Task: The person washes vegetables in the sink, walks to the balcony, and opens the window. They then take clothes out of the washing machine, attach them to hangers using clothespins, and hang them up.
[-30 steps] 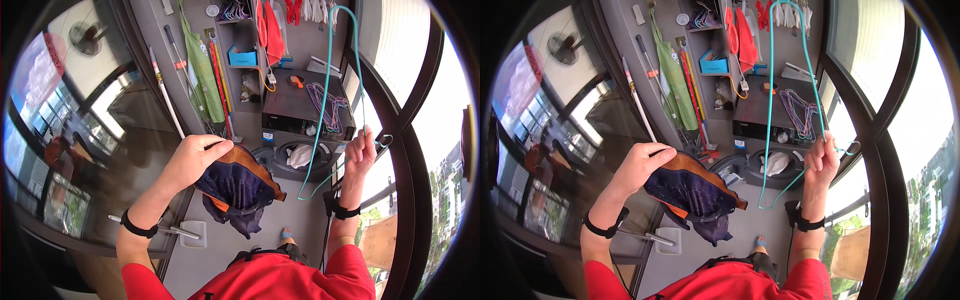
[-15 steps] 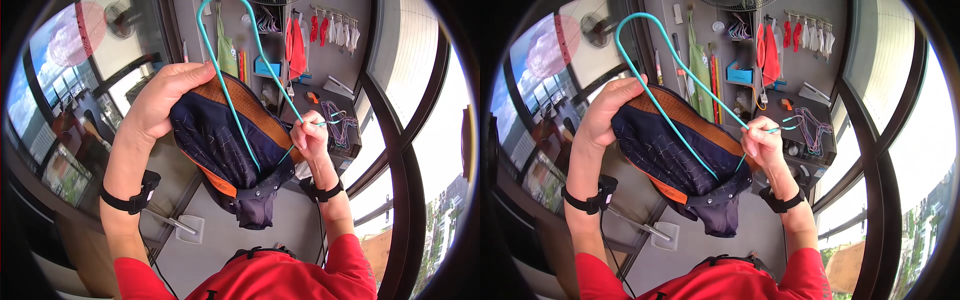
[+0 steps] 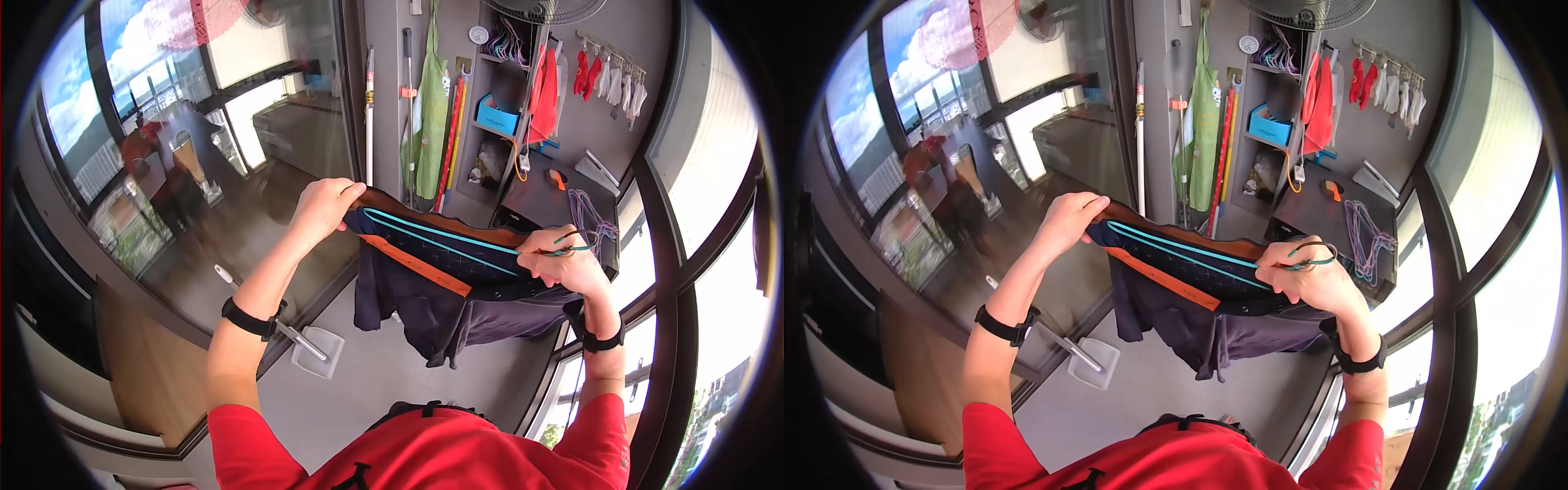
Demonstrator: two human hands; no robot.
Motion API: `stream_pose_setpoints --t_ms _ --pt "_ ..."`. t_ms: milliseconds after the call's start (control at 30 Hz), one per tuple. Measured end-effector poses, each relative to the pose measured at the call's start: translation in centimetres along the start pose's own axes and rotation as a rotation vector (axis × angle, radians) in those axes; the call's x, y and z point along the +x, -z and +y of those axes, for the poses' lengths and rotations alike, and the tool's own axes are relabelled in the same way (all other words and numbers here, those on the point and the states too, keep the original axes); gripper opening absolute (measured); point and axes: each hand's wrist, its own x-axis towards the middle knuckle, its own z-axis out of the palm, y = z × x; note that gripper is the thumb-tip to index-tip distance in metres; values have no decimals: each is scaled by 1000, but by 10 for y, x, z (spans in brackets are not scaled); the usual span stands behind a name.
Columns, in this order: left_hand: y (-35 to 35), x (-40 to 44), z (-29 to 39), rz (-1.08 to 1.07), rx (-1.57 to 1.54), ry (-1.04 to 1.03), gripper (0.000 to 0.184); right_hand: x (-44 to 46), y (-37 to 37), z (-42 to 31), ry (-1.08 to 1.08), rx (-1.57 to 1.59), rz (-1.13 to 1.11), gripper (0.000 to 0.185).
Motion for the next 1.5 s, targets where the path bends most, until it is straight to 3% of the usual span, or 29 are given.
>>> stream_pose_setpoints --t_ms 33,100,133,167,200,267,300,333,400,433,500,533,600,667,700,800,867,1033,1133,1167,1267,1333,1400,1433,1467,1500 --pt "-1 -1 -1 -2 6 26 33 0 -1 -1 -66 15 11 9" --pt "-6 0 1 3 -60 42 33 10 -6 5 -105 -41 -228 8" --pt "-11 -4 8 -61 -350 30 37 14 -14 12 -125 -62 -345 8" --pt "-15 -12 22 -112 -424 -39 41 20 -28 23 57 -234 -426 8" --pt "-13 -20 36 -168 -494 -111 50 22 -44 45 156 -338 -308 6" --pt "-4 -36 52 -562 -852 -266 76 23 -33 31 15 -87 -34 6" --pt "9 -41 60 -577 -708 -324 96 23 -19 19 -300 121 69 8" --pt "10 -41 54 -382 -570 -370 95 19 -7 20 -229 217 118 8" --pt "-5 -27 6 -150 40 -564 95 7 7 16 -278 286 165 7" --pt "-26 -26 -21 -257 32 -450 98 2 9 18 -258 322 191 7" --pt "-64 -33 -60 -327 119 -318 97 -9 15 20 -273 299 246 8" --pt "-70 -34 -63 -325 145 -233 74 -14 18 22 -282 289 270 8" --pt "-54 -21 -61 -292 -235 -168 40 -31 37 38 -264 277 329 12" --pt "-28 -13 -46 -385 -568 -101 20 -56 62 57 -160 356 438 13" --pt "-17 -13 -35 -470 -640 -102 22 -54 59 61 -203 335 450 14" --pt "-6 -7 -25 -463 -637 -120 17 -43 36 52 -285 348 301 12" --pt "-2 -8 -29 -413 -642 -113 14 -49 52 56 -171 510 407 12" --pt "8 -12 -40 -270 -653 -159 9 -37 25 57 -217 499 286 8" --pt "15 -15 -49 -176 -717 -49 7 -31 24 51 -220 528 321 8" --pt "20 -9 -68 -199 -596 -69 15 -28 20 48 -225 525 343 8" --pt "-3 -23 -44 416 318 -500 27 -11 2 39 -246 546 292 8" --pt "-21 -38 0 346 363 -649 38 2 -13 31 -226 533 192 9" --pt "-46 -42 23 50 442 -774 38 13 -28 29 -227 546 126 8" --pt "-58 -42 29 -282 431 -547 38 16 -31 28 -220 535 76 9" --pt "-64 -38 38 -455 598 -454 31 18 -33 22 -232 508 59 6" --pt "-66 -37 34 -445 239 -448 27 16 -28 25 -255 459 8 13"
